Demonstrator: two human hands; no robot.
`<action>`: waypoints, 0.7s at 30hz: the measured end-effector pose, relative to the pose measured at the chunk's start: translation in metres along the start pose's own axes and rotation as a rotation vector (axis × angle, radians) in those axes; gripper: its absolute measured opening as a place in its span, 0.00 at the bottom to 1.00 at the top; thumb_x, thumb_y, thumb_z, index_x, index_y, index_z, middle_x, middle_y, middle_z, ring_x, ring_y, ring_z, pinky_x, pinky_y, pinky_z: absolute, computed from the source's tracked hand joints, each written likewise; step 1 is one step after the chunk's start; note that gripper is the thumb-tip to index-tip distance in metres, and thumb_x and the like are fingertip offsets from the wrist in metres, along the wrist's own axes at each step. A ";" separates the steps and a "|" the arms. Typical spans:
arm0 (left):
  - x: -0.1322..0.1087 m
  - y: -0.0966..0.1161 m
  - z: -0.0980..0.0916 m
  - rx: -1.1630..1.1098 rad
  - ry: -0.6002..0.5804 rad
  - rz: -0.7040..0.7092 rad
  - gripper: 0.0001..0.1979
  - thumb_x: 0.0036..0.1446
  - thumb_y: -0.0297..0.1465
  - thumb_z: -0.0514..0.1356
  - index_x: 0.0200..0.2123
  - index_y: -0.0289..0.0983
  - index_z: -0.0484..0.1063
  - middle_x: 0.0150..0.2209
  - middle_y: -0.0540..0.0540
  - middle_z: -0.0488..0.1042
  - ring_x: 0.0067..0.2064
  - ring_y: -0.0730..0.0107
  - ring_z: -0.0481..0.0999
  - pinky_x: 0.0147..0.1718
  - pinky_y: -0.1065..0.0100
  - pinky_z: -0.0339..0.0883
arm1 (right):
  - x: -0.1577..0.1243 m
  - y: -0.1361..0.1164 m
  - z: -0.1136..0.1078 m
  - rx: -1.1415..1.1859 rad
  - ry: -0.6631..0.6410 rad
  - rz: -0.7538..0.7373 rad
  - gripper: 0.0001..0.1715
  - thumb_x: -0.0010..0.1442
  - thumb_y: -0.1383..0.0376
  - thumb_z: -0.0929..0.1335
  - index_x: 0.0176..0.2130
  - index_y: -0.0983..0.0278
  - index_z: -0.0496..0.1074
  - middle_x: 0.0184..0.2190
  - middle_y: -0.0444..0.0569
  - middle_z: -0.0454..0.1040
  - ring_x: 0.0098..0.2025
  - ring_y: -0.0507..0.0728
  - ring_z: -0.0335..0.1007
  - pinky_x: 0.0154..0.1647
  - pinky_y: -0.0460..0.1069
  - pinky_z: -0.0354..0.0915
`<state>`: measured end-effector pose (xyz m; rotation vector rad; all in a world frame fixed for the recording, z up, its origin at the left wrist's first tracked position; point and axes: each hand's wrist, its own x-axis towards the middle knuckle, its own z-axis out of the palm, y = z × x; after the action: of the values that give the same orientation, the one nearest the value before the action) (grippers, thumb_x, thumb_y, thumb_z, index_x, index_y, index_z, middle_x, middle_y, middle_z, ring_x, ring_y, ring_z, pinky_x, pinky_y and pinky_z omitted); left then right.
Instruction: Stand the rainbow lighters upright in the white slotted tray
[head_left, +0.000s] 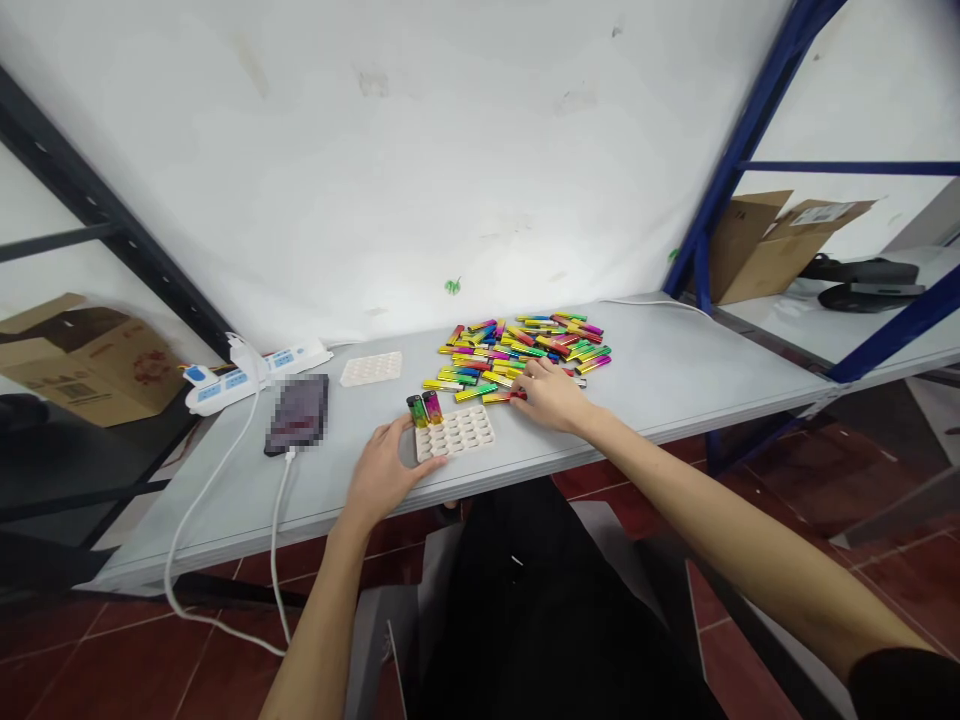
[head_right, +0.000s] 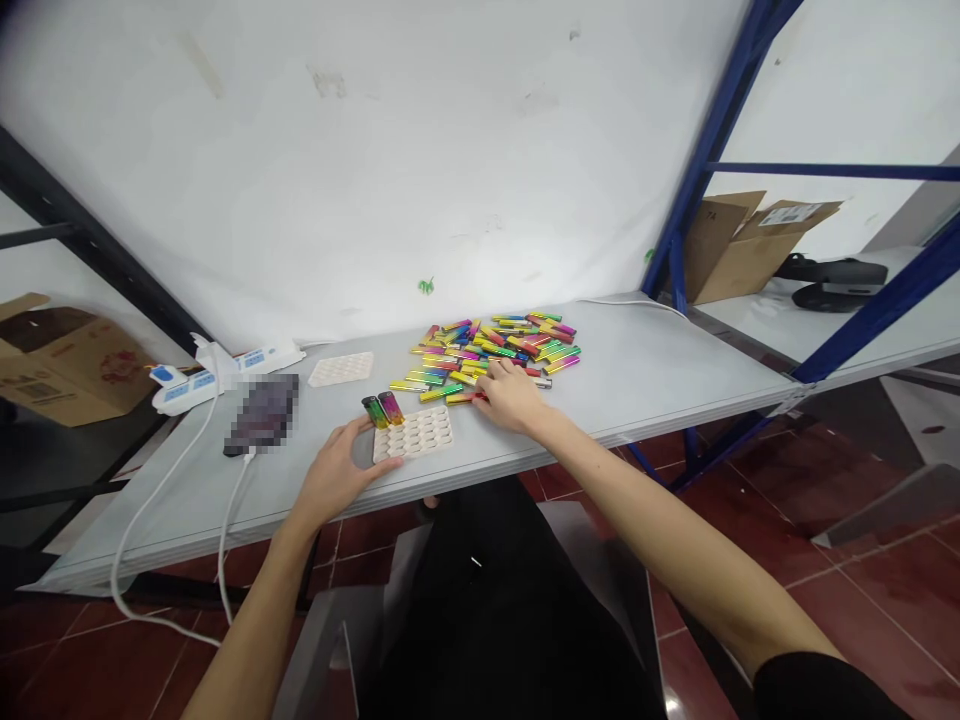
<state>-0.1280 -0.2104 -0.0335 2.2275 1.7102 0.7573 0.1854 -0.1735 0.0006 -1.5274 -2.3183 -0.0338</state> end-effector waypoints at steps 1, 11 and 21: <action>0.000 0.000 0.000 0.000 -0.002 0.000 0.41 0.53 0.54 0.67 0.64 0.40 0.63 0.62 0.38 0.71 0.65 0.46 0.68 0.62 0.50 0.64 | -0.005 0.004 -0.001 -0.028 -0.018 0.004 0.13 0.65 0.62 0.69 0.47 0.67 0.77 0.47 0.62 0.73 0.54 0.69 0.63 0.56 0.60 0.60; 0.000 0.000 -0.001 0.001 -0.010 -0.004 0.41 0.53 0.55 0.66 0.64 0.41 0.63 0.63 0.39 0.71 0.66 0.46 0.67 0.62 0.50 0.64 | -0.018 0.009 -0.003 0.025 -0.052 0.199 0.11 0.64 0.65 0.68 0.44 0.69 0.75 0.49 0.66 0.72 0.54 0.71 0.68 0.52 0.60 0.64; 0.000 0.000 -0.001 -0.007 -0.007 -0.006 0.41 0.53 0.54 0.67 0.64 0.40 0.63 0.62 0.39 0.72 0.65 0.46 0.68 0.62 0.50 0.64 | -0.003 0.011 0.016 0.716 0.184 0.327 0.15 0.61 0.53 0.67 0.35 0.59 0.61 0.37 0.49 0.75 0.41 0.60 0.74 0.43 0.54 0.68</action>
<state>-0.1282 -0.2102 -0.0326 2.2168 1.7079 0.7515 0.1919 -0.1679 -0.0170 -1.4062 -1.6376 0.6372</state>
